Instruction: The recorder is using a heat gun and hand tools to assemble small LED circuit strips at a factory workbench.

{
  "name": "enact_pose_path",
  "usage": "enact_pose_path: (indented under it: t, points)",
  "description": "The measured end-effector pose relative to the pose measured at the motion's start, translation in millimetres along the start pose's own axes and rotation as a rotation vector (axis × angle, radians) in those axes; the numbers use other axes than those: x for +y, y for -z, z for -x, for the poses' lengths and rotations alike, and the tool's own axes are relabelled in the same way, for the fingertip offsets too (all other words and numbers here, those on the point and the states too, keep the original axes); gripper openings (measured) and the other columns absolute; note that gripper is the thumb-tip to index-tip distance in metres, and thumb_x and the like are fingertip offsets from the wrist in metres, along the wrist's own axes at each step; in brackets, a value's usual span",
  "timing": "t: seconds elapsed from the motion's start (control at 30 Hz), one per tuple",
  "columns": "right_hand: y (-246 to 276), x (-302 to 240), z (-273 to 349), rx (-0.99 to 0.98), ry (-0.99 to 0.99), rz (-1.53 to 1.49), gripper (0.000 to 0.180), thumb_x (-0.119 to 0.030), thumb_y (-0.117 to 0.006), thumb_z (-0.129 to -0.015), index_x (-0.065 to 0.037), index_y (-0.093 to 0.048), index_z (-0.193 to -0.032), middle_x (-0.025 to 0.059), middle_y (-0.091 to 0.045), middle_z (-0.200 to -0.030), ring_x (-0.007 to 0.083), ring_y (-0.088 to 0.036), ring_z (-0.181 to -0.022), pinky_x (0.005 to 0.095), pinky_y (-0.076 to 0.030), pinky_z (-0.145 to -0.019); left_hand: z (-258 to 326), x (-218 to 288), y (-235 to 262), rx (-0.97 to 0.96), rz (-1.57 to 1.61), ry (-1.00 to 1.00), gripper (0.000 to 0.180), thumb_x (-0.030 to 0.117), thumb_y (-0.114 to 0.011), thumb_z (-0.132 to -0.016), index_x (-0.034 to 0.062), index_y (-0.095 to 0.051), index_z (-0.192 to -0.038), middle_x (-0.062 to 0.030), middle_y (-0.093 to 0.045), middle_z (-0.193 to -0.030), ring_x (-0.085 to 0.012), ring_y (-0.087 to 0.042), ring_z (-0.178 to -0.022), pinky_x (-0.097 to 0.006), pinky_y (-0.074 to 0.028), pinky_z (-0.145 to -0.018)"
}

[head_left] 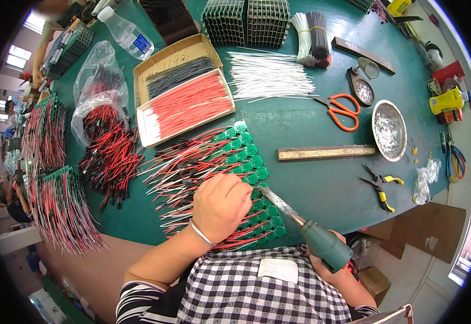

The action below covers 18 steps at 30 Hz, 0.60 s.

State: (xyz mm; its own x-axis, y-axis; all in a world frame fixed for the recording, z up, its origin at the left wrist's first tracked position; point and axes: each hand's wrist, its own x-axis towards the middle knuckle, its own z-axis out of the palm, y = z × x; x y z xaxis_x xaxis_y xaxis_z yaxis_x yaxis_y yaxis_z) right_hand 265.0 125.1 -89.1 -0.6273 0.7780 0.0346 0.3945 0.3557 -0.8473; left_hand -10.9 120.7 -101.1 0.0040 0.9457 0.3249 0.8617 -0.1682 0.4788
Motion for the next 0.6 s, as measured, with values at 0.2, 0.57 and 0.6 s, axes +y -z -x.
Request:
enact_pose_path:
  t: [0.2,0.57,0.6]
  points:
    - [2.2,1.6,-0.6,0.016,0.055,0.123,0.011,-0.011,-0.059,-0.081,-0.004,-0.063,-0.089,0.0038,-0.065,-0.076,0.0196,-0.063,-0.076,0.0372,-0.043,-0.086,-1.8,1.5,-0.4,0.031,0.002,-0.001,0.017,0.001,-0.071,-0.063,0.0074,-0.061,-0.075,-0.0055,-0.058,-0.075,-0.0236,-0.058,-0.069,-0.035,-0.046,-0.060]
    - [-0.1,14.8,11.1,0.200,-0.135,-0.567,0.053,-0.024,-0.047,-0.093,0.004,-0.034,-0.136,0.0193,-0.049,-0.129,0.0220,-0.062,-0.075,0.0365,-0.053,-0.070,-0.9,2.5,-1.2,0.031,-0.014,-0.012,0.014,0.001,-0.069,-0.065,0.0065,-0.061,-0.075,-0.0064,-0.057,-0.074,-0.0249,-0.057,-0.069,-0.036,-0.046,-0.062]
    - [-3.4,13.7,9.4,0.236,-0.102,-0.617,0.052,-0.023,-0.047,-0.093,0.004,-0.034,-0.135,0.0200,-0.049,-0.129,0.0226,-0.062,-0.075,0.0375,-0.053,-0.070,-0.1,2.9,-0.9,0.036,-0.017,-0.015,0.014,0.001,-0.069,-0.065,0.0065,-0.061,-0.075,-0.0064,-0.057,-0.074,-0.0249,-0.057,-0.069,-0.036,-0.046,-0.062]
